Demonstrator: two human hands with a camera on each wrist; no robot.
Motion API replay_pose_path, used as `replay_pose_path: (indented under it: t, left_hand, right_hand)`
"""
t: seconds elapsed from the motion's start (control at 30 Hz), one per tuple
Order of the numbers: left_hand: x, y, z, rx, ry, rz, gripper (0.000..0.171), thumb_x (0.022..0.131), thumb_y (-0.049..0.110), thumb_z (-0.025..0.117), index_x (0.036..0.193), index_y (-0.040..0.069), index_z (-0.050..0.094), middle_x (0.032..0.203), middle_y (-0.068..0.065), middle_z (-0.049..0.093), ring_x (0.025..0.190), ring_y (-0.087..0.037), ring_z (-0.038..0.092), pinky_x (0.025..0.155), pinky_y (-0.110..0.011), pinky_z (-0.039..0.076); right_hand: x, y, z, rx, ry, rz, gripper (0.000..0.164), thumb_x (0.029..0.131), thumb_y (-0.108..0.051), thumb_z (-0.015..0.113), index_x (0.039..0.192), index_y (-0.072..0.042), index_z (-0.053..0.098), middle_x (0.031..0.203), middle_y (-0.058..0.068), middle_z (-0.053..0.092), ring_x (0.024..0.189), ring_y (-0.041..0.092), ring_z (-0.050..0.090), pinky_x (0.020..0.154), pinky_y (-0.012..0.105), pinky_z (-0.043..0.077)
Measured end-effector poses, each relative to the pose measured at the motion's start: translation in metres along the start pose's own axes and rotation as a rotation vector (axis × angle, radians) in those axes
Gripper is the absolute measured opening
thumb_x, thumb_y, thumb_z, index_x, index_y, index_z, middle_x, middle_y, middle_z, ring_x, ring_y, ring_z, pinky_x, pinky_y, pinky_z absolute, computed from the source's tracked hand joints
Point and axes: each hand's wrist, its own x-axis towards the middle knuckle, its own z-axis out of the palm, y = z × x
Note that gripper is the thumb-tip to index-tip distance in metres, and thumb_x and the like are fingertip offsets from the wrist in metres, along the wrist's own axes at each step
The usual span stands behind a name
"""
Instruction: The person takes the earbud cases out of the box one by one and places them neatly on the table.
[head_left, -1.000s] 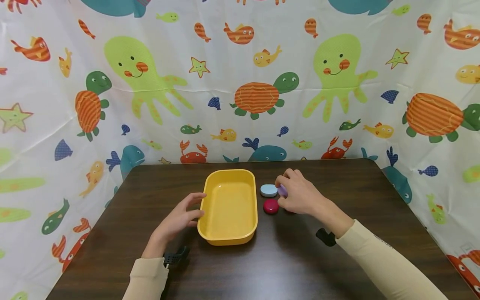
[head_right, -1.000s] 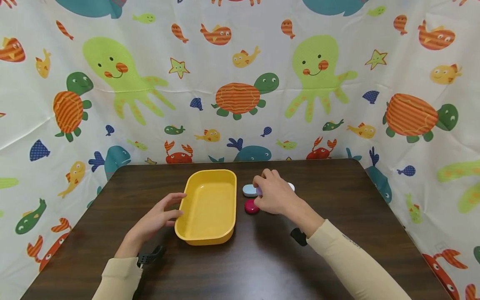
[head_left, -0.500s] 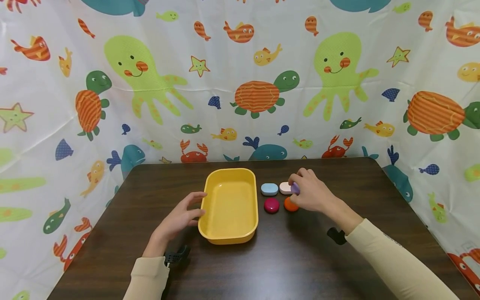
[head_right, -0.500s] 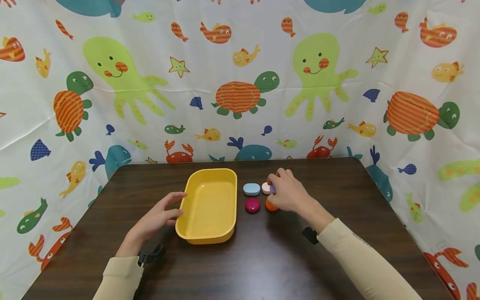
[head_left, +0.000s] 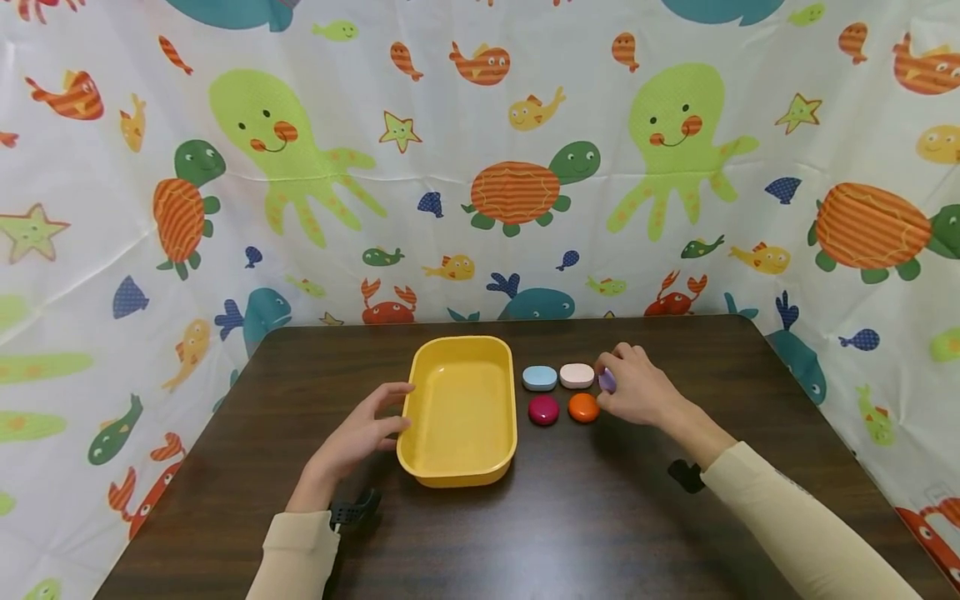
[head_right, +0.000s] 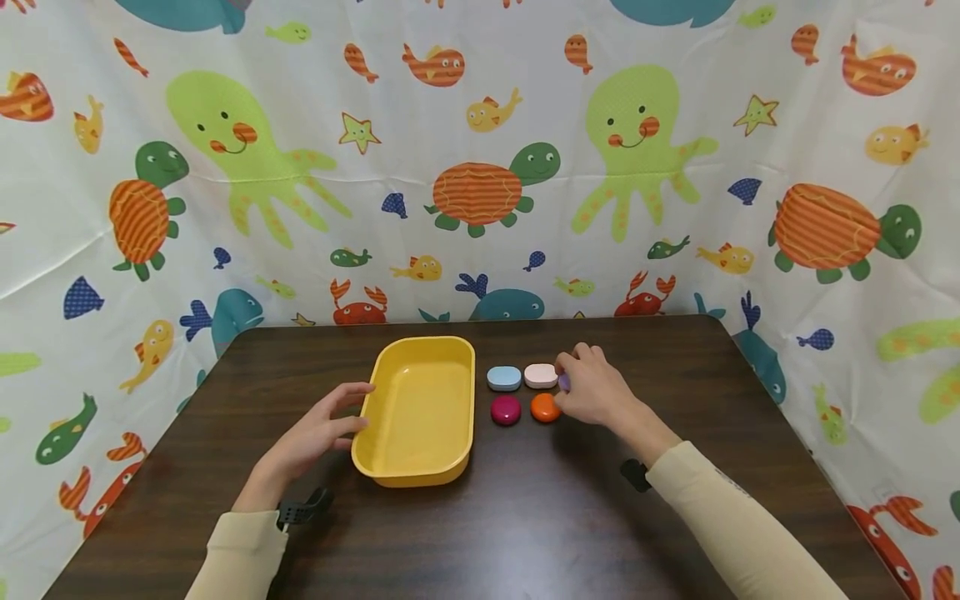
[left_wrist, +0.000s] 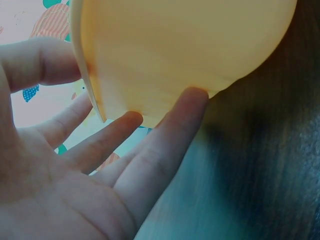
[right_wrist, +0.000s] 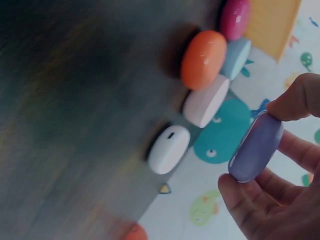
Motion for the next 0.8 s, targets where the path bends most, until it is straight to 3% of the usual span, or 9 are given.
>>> replay_pose_path:
  t: [0.8]
  left_hand:
    - [0.0,-0.001,0.0,0.009,0.003,0.008,0.061,0.099,0.019,0.063,0.153,0.011,0.035,0.158,-0.023,0.031,0.129,-0.041,0.05,0.094,-0.053,0.055]
  right_hand:
    - [-0.002,0.025,0.02,-0.02,-0.087,0.056,0.03,0.08,-0.02,0.075,0.107,-0.011,0.066,0.106,0.012,0.054,0.1,0.033,0.048,0.07,0.046,0.056]
